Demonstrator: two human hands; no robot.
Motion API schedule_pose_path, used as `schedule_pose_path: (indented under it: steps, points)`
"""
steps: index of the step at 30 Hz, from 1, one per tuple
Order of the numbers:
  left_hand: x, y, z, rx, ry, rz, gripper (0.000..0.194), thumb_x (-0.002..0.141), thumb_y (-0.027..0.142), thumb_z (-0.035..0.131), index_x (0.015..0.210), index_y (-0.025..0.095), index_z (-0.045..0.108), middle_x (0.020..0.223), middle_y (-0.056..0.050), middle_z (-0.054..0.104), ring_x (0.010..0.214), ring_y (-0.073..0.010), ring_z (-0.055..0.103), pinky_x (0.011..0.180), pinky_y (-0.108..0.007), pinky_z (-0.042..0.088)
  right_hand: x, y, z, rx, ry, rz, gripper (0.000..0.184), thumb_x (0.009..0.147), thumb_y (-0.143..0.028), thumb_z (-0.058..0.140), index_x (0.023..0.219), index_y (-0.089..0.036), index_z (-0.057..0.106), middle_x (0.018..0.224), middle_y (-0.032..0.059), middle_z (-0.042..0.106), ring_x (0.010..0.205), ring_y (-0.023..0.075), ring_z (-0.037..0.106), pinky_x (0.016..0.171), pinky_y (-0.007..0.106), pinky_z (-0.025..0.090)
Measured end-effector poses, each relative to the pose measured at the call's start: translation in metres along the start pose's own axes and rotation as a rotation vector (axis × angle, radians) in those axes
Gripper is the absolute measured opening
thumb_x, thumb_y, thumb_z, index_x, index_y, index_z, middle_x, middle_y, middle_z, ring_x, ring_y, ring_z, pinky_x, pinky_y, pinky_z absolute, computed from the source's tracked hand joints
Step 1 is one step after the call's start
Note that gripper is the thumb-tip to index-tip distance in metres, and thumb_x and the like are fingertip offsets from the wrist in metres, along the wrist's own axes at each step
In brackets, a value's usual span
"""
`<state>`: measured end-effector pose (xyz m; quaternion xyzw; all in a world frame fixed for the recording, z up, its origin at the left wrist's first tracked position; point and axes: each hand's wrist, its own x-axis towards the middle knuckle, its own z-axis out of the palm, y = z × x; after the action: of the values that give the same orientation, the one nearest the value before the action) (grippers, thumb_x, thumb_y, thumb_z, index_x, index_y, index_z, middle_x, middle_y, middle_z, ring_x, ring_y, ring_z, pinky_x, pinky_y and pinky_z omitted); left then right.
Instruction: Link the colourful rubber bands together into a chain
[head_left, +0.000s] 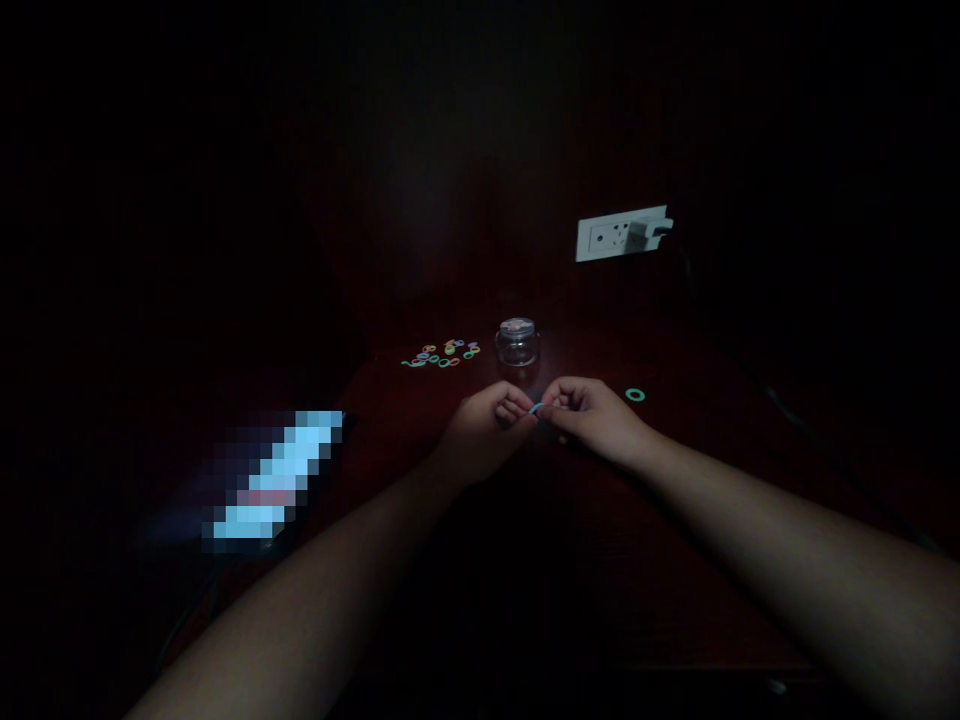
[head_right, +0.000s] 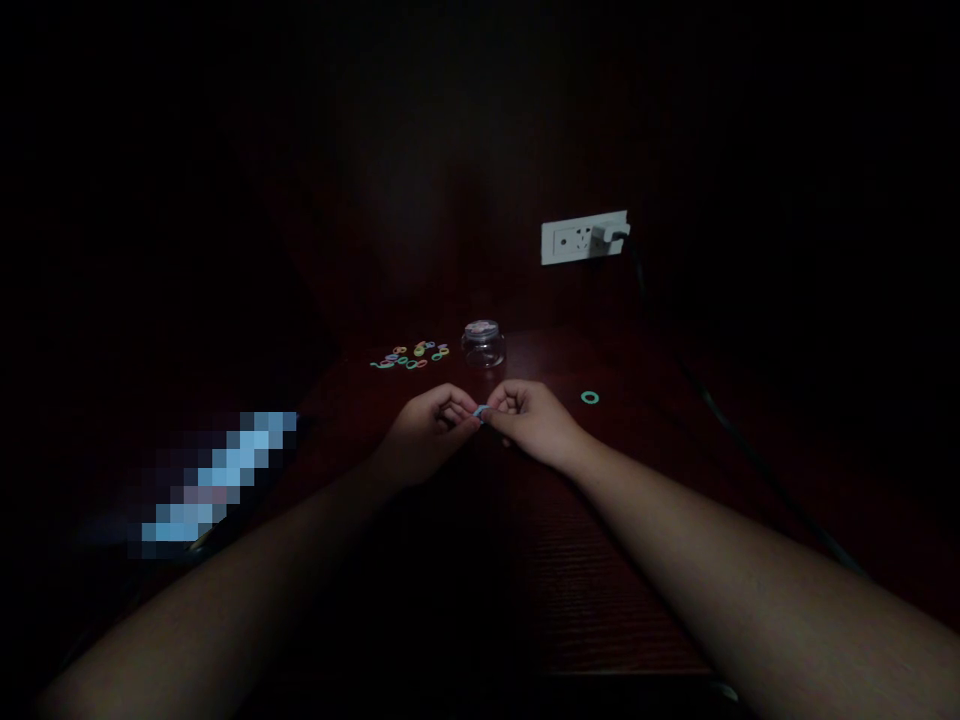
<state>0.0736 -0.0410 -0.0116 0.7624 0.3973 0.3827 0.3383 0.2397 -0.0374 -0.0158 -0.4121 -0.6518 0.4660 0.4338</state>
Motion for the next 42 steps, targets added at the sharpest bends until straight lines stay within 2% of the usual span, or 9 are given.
schedule_pose_path:
  steps: [20, 28, 35, 42]
  points:
    - [-0.0006, 0.0031, -0.001, 0.014, 0.031, 0.021, 0.014, 0.074, 0.02, 0.054, 0.086, 0.014, 0.055, 0.071, 0.0, 0.054, 0.061, -0.0067, 0.048, 0.053, -0.017, 0.039, -0.0009, 0.0013, -0.0006, -0.09, -0.005, -0.028, 0.014, 0.071, -0.027, 0.056, 0.068, -0.014, 0.054, 0.05, -0.0038, 0.047, 0.042, 0.0063, 0.041, 0.041, 0.02, 0.03]
    - [0.0002, 0.0007, -0.0034, 0.079, 0.041, 0.036, 0.013, 0.074, 0.017, 0.05, 0.086, 0.015, 0.054, 0.071, 0.0, 0.054, 0.061, -0.0068, 0.047, 0.053, -0.017, 0.039, -0.0005, 0.0018, -0.0007, -0.102, 0.007, -0.035, 0.019, 0.07, -0.032, 0.058, 0.07, -0.014, 0.057, 0.051, -0.0037, 0.048, 0.043, 0.0066, 0.042, 0.041, 0.02, 0.031]
    - [-0.0013, 0.0043, -0.0036, 0.109, 0.015, 0.066, 0.019, 0.07, 0.022, 0.058, 0.087, 0.017, 0.053, 0.075, 0.001, 0.057, 0.065, -0.0077, 0.05, 0.057, -0.019, 0.041, -0.0019, -0.0024, 0.001, -0.074, 0.011, -0.012, 0.026, 0.068, -0.039, 0.06, 0.069, -0.013, 0.055, 0.052, -0.0027, 0.05, 0.042, 0.0069, 0.043, 0.04, 0.02, 0.03]
    - [-0.0003, 0.0063, -0.0045, 0.143, 0.037, 0.072, 0.016, 0.071, 0.021, 0.058, 0.086, 0.017, 0.055, 0.076, 0.001, 0.06, 0.064, -0.0074, 0.052, 0.057, -0.019, 0.041, -0.0029, -0.0037, 0.0012, -0.069, 0.004, -0.002, 0.026, 0.069, -0.039, 0.059, 0.067, -0.014, 0.053, 0.05, -0.0038, 0.048, 0.041, 0.0068, 0.042, 0.04, 0.02, 0.029]
